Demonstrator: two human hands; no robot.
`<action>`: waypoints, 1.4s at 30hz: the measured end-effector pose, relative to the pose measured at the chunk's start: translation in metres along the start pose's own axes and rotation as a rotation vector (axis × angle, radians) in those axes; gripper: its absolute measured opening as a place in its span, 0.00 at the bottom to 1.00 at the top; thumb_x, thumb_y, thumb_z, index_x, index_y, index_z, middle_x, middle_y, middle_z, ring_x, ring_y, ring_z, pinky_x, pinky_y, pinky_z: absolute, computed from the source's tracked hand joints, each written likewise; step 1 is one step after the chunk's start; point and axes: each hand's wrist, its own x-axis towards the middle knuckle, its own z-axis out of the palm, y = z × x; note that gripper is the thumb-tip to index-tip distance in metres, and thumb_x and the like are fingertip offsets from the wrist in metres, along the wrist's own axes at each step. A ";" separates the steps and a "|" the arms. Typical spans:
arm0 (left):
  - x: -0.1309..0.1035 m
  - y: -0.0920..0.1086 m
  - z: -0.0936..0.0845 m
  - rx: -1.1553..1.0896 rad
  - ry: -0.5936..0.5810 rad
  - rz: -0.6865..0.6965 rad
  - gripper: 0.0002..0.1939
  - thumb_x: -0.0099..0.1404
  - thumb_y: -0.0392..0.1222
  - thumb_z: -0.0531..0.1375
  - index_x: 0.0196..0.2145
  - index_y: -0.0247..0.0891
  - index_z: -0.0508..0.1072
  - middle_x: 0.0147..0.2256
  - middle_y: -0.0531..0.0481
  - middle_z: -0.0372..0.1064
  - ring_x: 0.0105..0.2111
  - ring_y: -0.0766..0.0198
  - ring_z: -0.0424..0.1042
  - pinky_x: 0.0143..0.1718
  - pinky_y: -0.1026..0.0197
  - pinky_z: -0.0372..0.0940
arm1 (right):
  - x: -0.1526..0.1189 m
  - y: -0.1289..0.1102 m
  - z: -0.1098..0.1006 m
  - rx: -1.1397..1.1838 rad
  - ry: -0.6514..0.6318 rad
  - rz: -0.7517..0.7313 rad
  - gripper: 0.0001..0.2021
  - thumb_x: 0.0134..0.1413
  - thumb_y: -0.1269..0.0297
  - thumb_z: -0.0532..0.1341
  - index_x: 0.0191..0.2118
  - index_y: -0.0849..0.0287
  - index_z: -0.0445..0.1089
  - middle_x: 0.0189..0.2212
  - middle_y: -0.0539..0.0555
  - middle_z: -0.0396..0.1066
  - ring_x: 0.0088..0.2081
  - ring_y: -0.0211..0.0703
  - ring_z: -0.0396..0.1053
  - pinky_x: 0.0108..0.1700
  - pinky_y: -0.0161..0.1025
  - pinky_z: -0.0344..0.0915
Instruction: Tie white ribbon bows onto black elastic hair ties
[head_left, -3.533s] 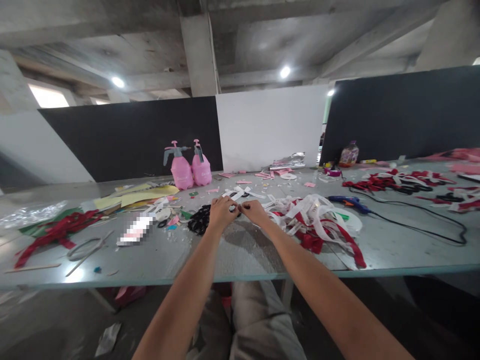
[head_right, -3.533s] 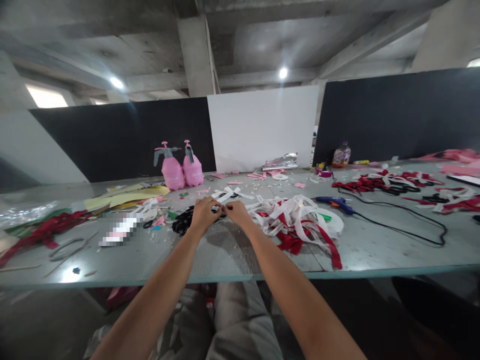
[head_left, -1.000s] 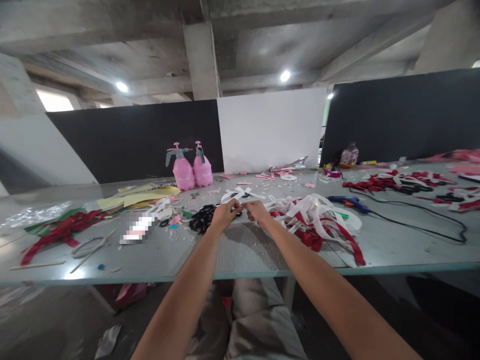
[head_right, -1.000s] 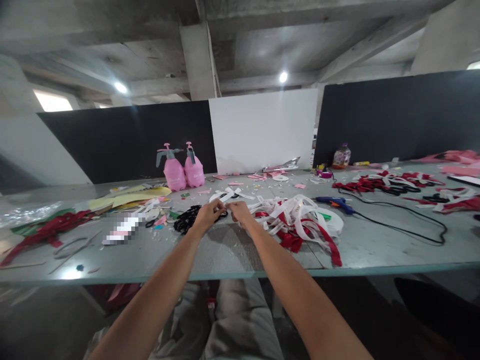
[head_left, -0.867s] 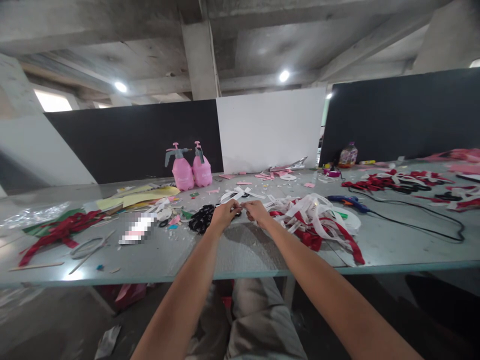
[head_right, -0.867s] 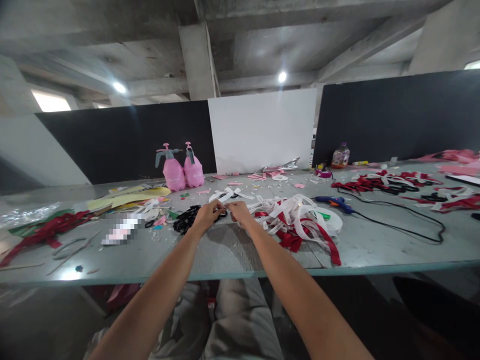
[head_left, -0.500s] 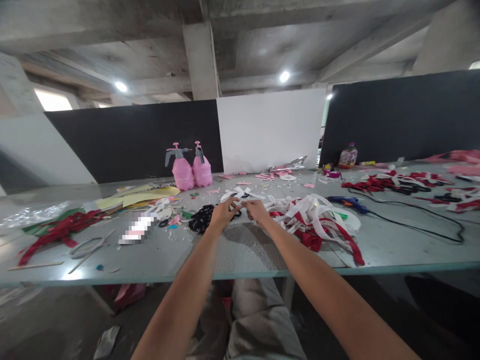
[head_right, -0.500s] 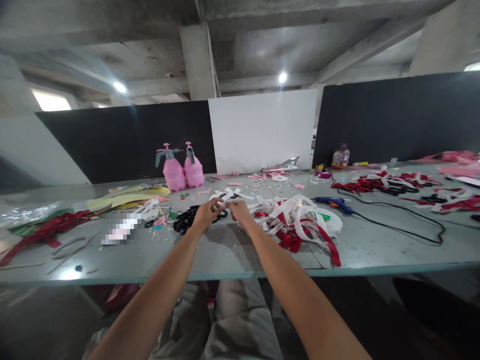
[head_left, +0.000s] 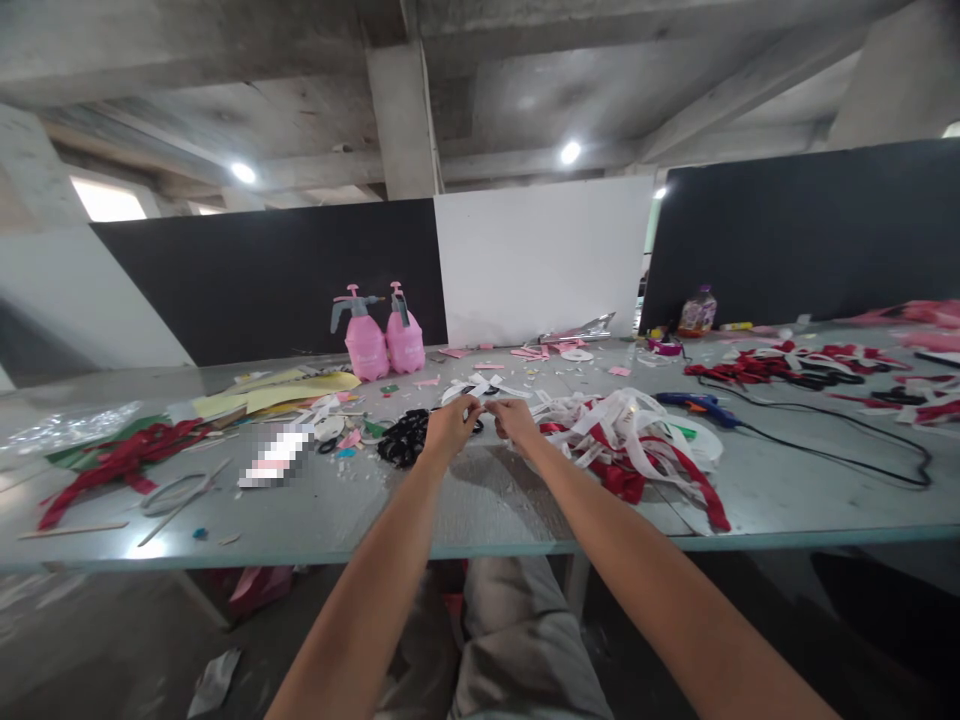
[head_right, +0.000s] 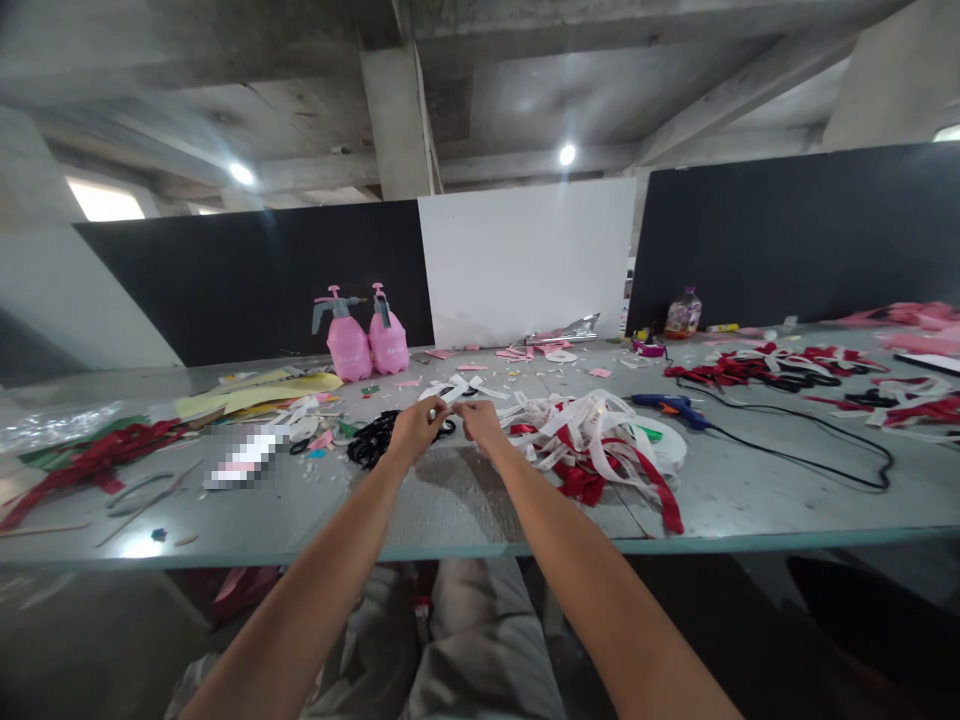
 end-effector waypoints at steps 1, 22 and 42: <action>0.000 0.001 0.000 0.003 0.003 0.007 0.12 0.65 0.49 0.52 0.39 0.43 0.71 0.36 0.51 0.72 0.31 0.66 0.68 0.32 0.65 0.56 | 0.000 0.000 0.000 0.050 0.018 0.024 0.14 0.46 0.53 0.56 0.21 0.59 0.61 0.09 0.41 0.44 0.12 0.30 0.43 0.16 0.32 0.43; 0.011 -0.020 0.016 -0.455 0.126 -0.165 0.20 0.57 0.56 0.58 0.30 0.35 0.74 0.24 0.51 0.69 0.22 0.69 0.60 0.26 0.66 0.54 | -0.005 -0.002 0.002 0.072 -0.016 -0.141 0.20 0.47 0.46 0.57 0.21 0.59 0.61 0.11 0.43 0.46 0.14 0.31 0.45 0.17 0.32 0.44; 0.011 -0.026 0.028 -0.558 -0.019 -0.239 0.15 0.57 0.53 0.58 0.27 0.36 0.69 0.15 0.56 0.59 0.16 0.69 0.58 0.20 0.66 0.52 | 0.007 0.006 -0.005 -0.333 0.143 -0.341 0.18 0.49 0.49 0.57 0.24 0.61 0.66 0.16 0.46 0.56 0.22 0.33 0.53 0.24 0.32 0.47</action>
